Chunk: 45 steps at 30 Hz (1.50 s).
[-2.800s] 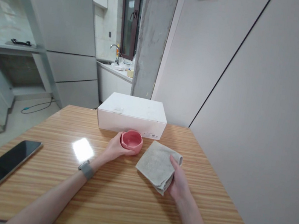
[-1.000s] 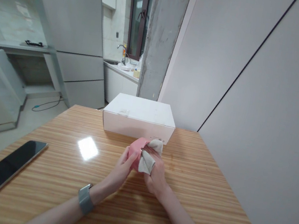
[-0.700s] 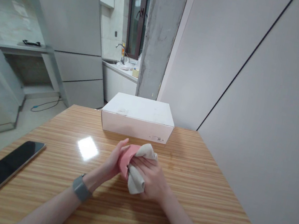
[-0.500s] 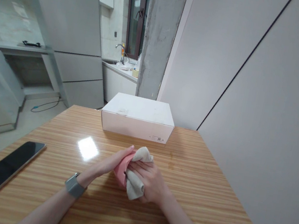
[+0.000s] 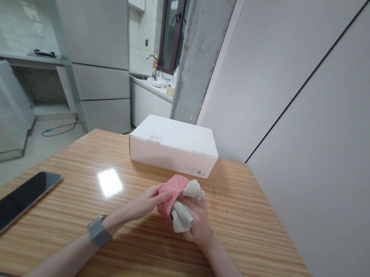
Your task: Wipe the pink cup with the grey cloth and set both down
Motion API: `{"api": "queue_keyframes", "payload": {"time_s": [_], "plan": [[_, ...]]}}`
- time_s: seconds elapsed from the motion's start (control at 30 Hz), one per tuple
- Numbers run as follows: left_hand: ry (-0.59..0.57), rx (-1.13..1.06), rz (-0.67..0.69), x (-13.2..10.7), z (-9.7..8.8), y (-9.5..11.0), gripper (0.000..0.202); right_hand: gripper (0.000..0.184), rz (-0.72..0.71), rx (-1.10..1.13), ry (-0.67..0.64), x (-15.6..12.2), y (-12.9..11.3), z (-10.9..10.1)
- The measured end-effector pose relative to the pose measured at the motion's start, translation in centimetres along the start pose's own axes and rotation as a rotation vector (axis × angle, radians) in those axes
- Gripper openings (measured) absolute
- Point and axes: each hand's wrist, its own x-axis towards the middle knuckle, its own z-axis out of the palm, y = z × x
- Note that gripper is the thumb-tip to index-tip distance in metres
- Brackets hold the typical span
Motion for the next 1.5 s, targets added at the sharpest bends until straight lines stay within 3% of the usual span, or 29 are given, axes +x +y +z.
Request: {"api": "queue_keyframes", "payload": {"time_s": [0.23,0.43,0.63,0.77,0.97,1.1,1.17,1.3,1.4,1.5], "plan": [[-0.006,-0.216,-0.252,0.3,-0.6,0.5,0.065,0.042,-0.196,-0.109,-0.06,-0.4,0.0,1.3],[-0.097,0.03,-0.173,0.2,-1.2,1.1,0.047,0.047,-0.273,-0.089,-0.165,-0.4,-0.8,2.4],[-0.019,0.228,-0.023,0.1,-0.7,1.2,0.045,0.03,-0.118,-0.087,-0.182,-0.5,-0.7,1.3],[0.048,0.234,0.031,0.0,0.2,1.1,0.046,0.023,-0.048,-0.12,-0.172,-0.7,-0.8,0.7],[0.055,0.051,0.084,-0.5,1.0,0.2,0.046,0.028,0.032,-0.014,-0.047,-0.7,-0.3,0.0],[0.029,-0.162,0.046,-0.5,1.5,-0.2,0.043,0.032,0.074,0.043,0.041,-0.5,0.3,-0.4],[0.029,-0.308,-0.005,-0.2,1.5,-0.7,0.037,0.034,0.014,0.006,0.066,-0.5,0.3,-0.3],[0.164,-0.509,-0.095,0.6,1.0,-1.6,0.037,0.038,-0.151,-0.119,0.024,-0.3,-0.3,0.5],[0.165,-0.463,-0.211,0.4,0.2,-1.3,0.038,0.04,-0.253,-0.133,-0.032,-0.2,-1.0,1.2],[0.098,-0.26,-0.253,-0.1,-0.6,-0.6,0.037,0.039,-0.267,-0.114,-0.067,-0.3,-1.4,1.6]]}}
